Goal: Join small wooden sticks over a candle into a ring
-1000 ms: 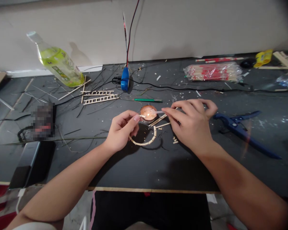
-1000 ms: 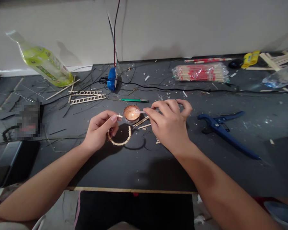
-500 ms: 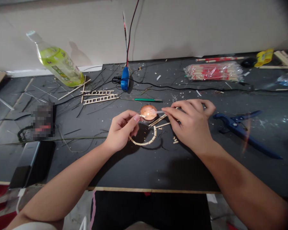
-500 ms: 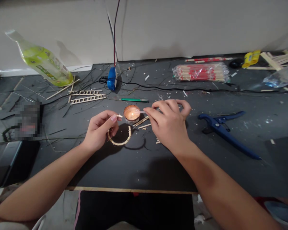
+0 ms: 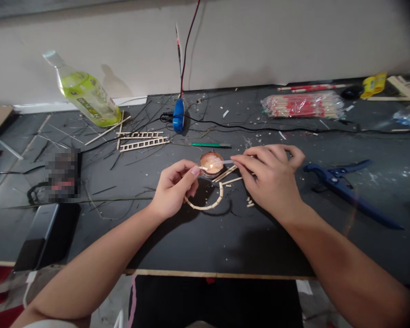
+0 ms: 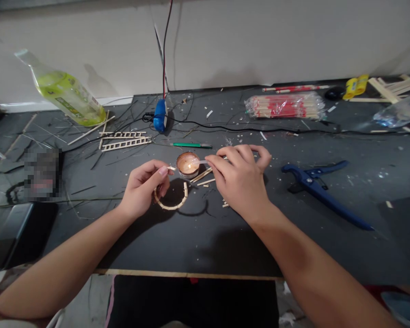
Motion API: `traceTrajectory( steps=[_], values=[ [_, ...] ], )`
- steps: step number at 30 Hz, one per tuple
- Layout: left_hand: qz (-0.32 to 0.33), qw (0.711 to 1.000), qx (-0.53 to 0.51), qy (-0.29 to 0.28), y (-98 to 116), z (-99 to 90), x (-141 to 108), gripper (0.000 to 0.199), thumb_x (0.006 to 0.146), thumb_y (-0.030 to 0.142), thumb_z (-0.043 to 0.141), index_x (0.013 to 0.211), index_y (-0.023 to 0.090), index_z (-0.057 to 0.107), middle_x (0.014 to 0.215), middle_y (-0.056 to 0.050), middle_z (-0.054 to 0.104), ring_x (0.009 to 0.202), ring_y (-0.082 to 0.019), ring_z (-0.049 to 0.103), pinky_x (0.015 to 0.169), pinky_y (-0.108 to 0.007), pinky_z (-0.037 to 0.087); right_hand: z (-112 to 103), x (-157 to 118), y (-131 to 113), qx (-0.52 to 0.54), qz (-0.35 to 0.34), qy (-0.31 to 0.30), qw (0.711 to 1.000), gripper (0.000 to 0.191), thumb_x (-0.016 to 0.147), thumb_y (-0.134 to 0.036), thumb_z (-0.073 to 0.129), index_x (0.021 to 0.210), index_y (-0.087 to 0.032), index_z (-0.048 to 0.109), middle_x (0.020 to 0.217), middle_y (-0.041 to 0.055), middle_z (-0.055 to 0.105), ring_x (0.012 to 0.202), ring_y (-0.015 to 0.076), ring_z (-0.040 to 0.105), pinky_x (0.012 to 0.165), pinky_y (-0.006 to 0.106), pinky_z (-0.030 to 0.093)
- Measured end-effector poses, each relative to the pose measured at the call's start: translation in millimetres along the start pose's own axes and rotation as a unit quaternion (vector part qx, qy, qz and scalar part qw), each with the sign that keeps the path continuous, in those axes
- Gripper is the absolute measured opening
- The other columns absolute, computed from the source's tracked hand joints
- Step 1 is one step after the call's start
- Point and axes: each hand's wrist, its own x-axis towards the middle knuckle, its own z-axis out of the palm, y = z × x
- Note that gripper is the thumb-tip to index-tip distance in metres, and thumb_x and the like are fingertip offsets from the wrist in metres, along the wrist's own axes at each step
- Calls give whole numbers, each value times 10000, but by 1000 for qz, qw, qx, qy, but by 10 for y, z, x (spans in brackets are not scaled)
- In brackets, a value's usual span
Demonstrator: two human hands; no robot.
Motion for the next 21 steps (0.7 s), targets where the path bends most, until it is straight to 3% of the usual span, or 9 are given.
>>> traceTrajectory(
  steps=[21],
  values=[
    [-9,1000,-4,3,-5,16,6,303,993,464,661,925,169,659,518,43,555,400,-56,427,354,-147,319,25,-4,24,-12,-10,5,1000,132,1007,-271,648,1054,-291,771,1031,6,754,1030,233,624,1041,484,278]
  ],
)
